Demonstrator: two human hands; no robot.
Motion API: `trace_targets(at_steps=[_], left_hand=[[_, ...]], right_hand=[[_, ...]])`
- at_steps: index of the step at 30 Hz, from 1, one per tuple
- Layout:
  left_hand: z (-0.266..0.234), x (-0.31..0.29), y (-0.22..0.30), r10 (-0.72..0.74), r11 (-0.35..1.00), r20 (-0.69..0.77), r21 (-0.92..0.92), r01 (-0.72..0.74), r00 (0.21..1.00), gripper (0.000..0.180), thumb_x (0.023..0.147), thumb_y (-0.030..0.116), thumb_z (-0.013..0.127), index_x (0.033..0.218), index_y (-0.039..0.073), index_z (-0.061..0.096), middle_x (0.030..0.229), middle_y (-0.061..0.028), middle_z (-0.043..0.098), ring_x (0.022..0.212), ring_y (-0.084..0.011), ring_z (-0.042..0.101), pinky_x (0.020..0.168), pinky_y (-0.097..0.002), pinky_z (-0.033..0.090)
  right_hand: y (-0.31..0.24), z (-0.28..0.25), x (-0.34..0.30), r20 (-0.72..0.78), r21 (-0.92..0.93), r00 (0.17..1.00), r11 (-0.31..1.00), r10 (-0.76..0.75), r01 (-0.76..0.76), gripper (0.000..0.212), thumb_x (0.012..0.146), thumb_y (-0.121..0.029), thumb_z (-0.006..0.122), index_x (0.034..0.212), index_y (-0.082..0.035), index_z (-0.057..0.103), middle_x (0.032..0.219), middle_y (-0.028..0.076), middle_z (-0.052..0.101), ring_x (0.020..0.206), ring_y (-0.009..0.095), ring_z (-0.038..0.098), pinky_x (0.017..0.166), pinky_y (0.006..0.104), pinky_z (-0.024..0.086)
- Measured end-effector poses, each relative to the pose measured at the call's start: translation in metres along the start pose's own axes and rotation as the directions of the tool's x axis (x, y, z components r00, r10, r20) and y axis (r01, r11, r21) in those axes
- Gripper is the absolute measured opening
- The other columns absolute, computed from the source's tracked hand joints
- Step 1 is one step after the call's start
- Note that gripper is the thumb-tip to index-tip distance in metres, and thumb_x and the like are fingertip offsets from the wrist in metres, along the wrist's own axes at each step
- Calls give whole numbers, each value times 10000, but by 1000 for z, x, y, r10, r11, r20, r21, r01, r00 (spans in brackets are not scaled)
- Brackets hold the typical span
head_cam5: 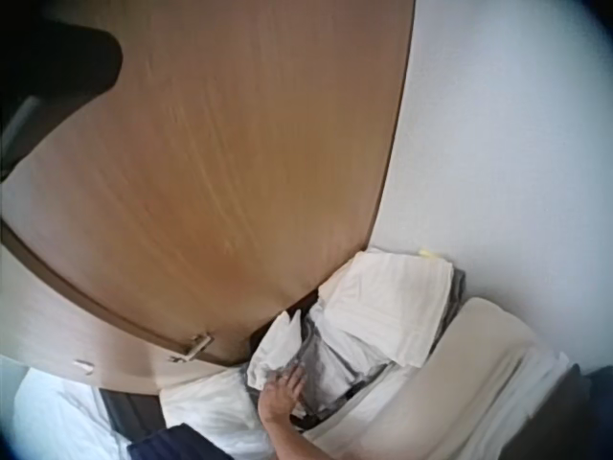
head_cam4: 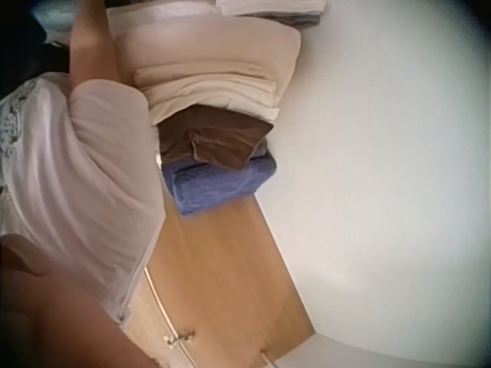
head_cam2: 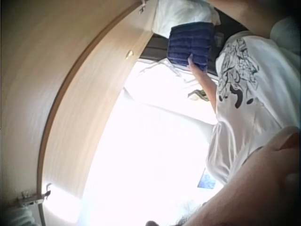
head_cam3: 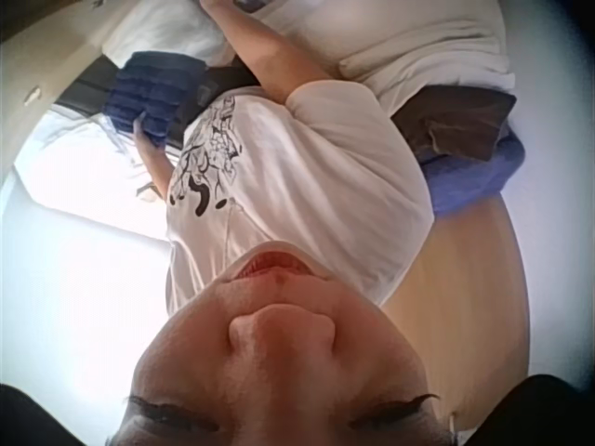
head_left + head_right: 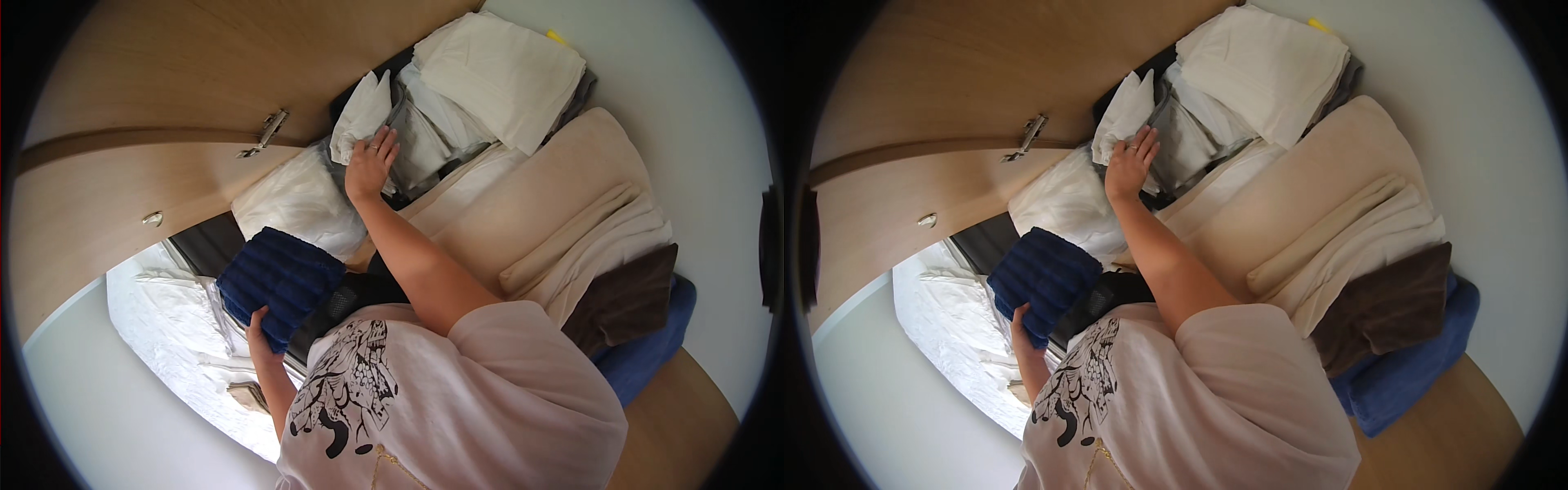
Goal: The person organizes linens by removing pillows and folded cloths from a closet, placing them on a bed, and سپس returning different folded items to the closet shelves.
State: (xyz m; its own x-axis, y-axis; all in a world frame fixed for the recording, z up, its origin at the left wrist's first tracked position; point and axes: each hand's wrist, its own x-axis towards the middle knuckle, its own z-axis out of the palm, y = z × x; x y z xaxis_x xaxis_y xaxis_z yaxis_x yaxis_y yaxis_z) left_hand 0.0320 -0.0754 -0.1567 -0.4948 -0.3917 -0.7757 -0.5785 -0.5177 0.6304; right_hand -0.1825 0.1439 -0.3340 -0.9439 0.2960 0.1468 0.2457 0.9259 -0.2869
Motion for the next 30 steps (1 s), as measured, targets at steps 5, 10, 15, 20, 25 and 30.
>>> trace_targets(at_steps=[5, 10, 15, 20, 25, 30], left_hand=[[-3, -2, -1, 2, 1000, 2, -6, -1, 1000, 525, 750, 199, 619, 1173, -76, 471, 1084, -147, 596, 932, -237, 618, 793, -329, 523], [-9, -1, -4, 25, 999, 25, -32, -24, 999, 507, 759, 205, 614, 1161, -73, 482, 1073, -143, 603, 930, -239, 618, 804, -328, 517], [-18, 2, -7, 19, 998, 11, -53, -19, 1000, 469, 762, 203, 607, 1129, -71, 505, 1050, -139, 613, 916, -236, 623, 795, -323, 518], [-13, -2, -4, 23, 998, -1, -57, -23, 1000, 436, 763, 194, 602, 1100, -71, 525, 1036, -135, 618, 898, -231, 629, 781, -320, 522], [-18, 0, -4, 9, 998, -1, -69, -9, 1000, 471, 757, 190, 614, 1130, -76, 502, 1026, -136, 620, 884, -233, 632, 766, -318, 529], [-23, -4, -8, 15, 995, -14, -99, -16, 1000, 472, 759, 194, 616, 1126, -79, 502, 1020, -137, 620, 881, -232, 633, 765, -319, 532]], right_hand=[[-2, 7, 0, 10, -2, 1000, 1000, -10, 10, 207, 813, -154, 476, 926, -22, 587, 1244, 264, 483, 1207, 376, 399, 1014, 480, 270], [-1, 11, -2, -40, -10, 999, 1000, -22, 21, 199, 810, -159, 477, 912, -27, 586, 1235, 247, 498, 1166, 357, 437, 998, 474, 285], [-2, 12, -4, -52, -27, 996, 997, -69, 67, 194, 801, -153, 491, 913, -24, 584, 1220, 241, 509, 1118, 340, 472, 943, 448, 350], [-5, 12, -3, -45, 16, 999, 1000, -6, 7, 162, 780, -143, 526, 895, -43, 580, 1235, 228, 500, 1018, 303, 514, 749, 380, 467], [0, 7, -4, 119, -5, 992, 999, 45, -45, 202, 772, -164, 553, 941, -55, 564, 1247, 195, 498, 990, 311, 535, 748, 371, 471], [40, 4, -6, 22, 400, 978, 895, 209, -200, 484, 680, -207, 711, 1060, -24, 474, 1197, 180, 518, 976, 357, 546, 802, 419, 460]])
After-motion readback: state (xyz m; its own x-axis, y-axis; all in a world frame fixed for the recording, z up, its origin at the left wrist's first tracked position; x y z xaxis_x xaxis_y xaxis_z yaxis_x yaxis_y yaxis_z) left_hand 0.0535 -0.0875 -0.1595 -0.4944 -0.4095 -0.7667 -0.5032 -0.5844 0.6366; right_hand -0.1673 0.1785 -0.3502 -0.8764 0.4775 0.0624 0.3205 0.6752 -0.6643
